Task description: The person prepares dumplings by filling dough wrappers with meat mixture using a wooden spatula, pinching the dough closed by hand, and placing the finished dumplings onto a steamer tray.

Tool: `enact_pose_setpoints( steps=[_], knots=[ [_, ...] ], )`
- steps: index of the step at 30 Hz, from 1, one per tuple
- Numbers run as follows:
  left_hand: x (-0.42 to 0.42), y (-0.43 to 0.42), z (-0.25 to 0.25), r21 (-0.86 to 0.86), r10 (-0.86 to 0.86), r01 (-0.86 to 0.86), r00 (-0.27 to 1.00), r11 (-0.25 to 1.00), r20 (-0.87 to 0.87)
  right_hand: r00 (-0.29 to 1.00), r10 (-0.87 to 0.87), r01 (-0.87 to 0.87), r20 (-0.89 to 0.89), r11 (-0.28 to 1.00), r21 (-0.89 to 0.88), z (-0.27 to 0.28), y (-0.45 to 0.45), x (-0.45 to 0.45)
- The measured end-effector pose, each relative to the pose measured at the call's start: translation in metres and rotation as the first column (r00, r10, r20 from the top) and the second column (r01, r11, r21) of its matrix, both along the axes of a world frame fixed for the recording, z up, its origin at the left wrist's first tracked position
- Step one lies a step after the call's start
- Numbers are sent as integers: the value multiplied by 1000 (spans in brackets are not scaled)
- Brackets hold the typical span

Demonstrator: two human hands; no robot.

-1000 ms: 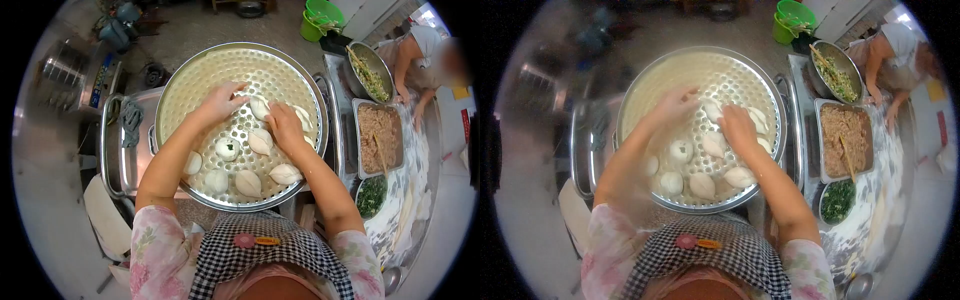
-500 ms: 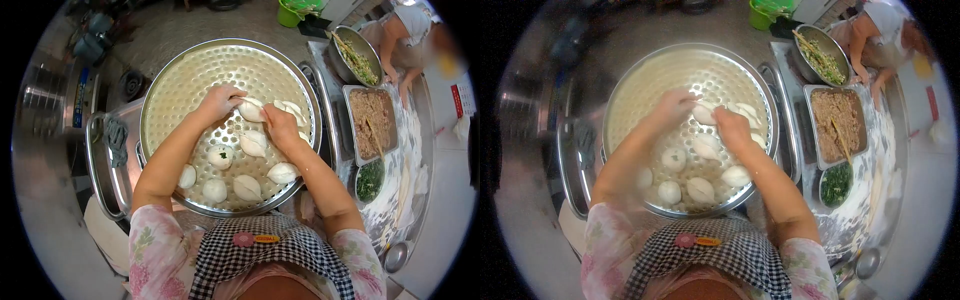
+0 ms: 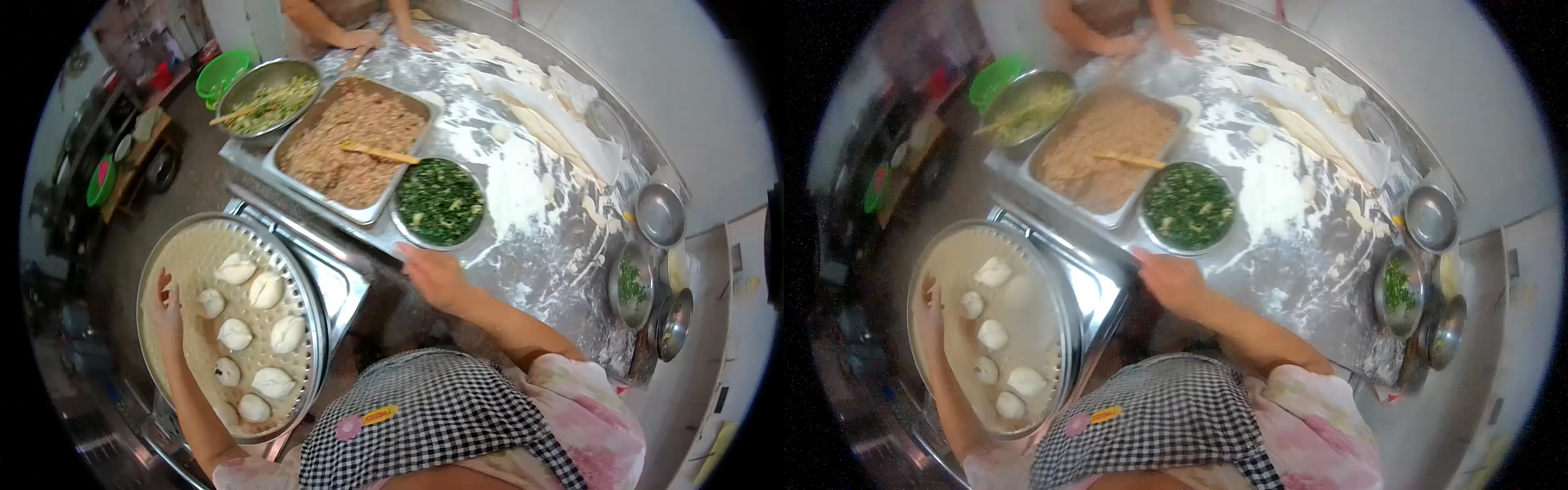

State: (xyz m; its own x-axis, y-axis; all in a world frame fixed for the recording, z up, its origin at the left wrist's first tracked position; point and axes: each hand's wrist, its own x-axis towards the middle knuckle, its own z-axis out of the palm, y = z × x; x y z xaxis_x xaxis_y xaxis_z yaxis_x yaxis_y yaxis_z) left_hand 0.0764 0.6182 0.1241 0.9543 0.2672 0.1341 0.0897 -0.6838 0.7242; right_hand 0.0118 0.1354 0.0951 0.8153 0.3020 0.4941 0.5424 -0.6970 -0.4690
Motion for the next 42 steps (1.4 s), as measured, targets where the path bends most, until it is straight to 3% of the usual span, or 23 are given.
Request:
enact_pose_setpoints(
  steps=[2, 4, 6, 7, 8, 10, 12, 16, 19, 22, 26, 29, 30, 33, 34, 37, 40, 42],
  knots=[
    [11, -55, 22, -62, -41, 43, 999, 997, 24, 989, -141, 148, -51, 968, 201, -10, -72, -17],
    [28, -123, 39, -116, -120, 120, 993, 986, 9, 939, -345, 342, 10, 934, 99, -22, -143, -38],
    [54, -198, 34, -116, -220, 231, 970, 966, 99, 860, -510, 506, -4, 852, 132, -29, -208, -57],
    [75, -222, 17, -129, -318, 341, 933, 931, 170, 808, -586, 588, -64, 796, 143, -34, -237, -68],
    [80, -269, 33, -70, -367, 380, 919, 923, 145, 749, -650, 663, -130, 734, 149, -42, -263, -79],
    [100, -341, 32, -148, -467, 482, 875, 864, 126, 625, -754, 772, -200, 635, 17, -60, -316, -102],
    [115, -408, 37, -98, -523, 535, 843, 839, 125, 538, -821, 823, -193, 561, -91, -73, -343, -119],
    [165, -501, 34, -184, -620, 612, 784, 769, 21, 498, -859, 812, -120, 511, -283, -107, -363, -134],
    [224, -539, 14, -11, -604, 604, 796, 797, -54, 487, -855, 835, -179, 516, -190, -105, -362, -132],
    [297, -561, -18, 238, -607, 615, 786, 752, -118, 538, -834, 816, -124, 552, -172, -97, -362, -128],
    [376, -575, -66, 504, -597, 652, 746, 566, -295, 491, -858, 819, -149, 513, -256, -96, -360, -125],
    [412, -576, -100, 501, -462, 663, 748, 556, -476, 457, -882, 818, -120, 469, -332, -100, -360, -123],
    [425, -562, -120, 606, -583, 699, 689, 379, -430, 456, -883, 820, -110, 465, -333, -99, -360, -121],
    [453, -552, -123, 217, -511, 813, 521, 540, -684, 446, -890, 823, -94, 449, -347, -96, -361, -119],
    [451, -555, -121, 249, -424, 770, 555, 588, -716, 441, -893, 826, -92, 444, -347, -96, -359, -118],
    [438, -560, -113, 418, -471, 798, 597, 434, -650, 431, -897, 833, -102, 439, -338, -94, -357, -117],
    [389, -574, -92, 630, -681, 664, 678, 403, -278, 437, -896, 822, -77, 433, -370, -106, -363, -123],
    [344, -596, -44, 490, -748, 792, 562, 364, -352, 387, -914, 833, -122, 403, -378, -107, -361, -125]
  ],
)
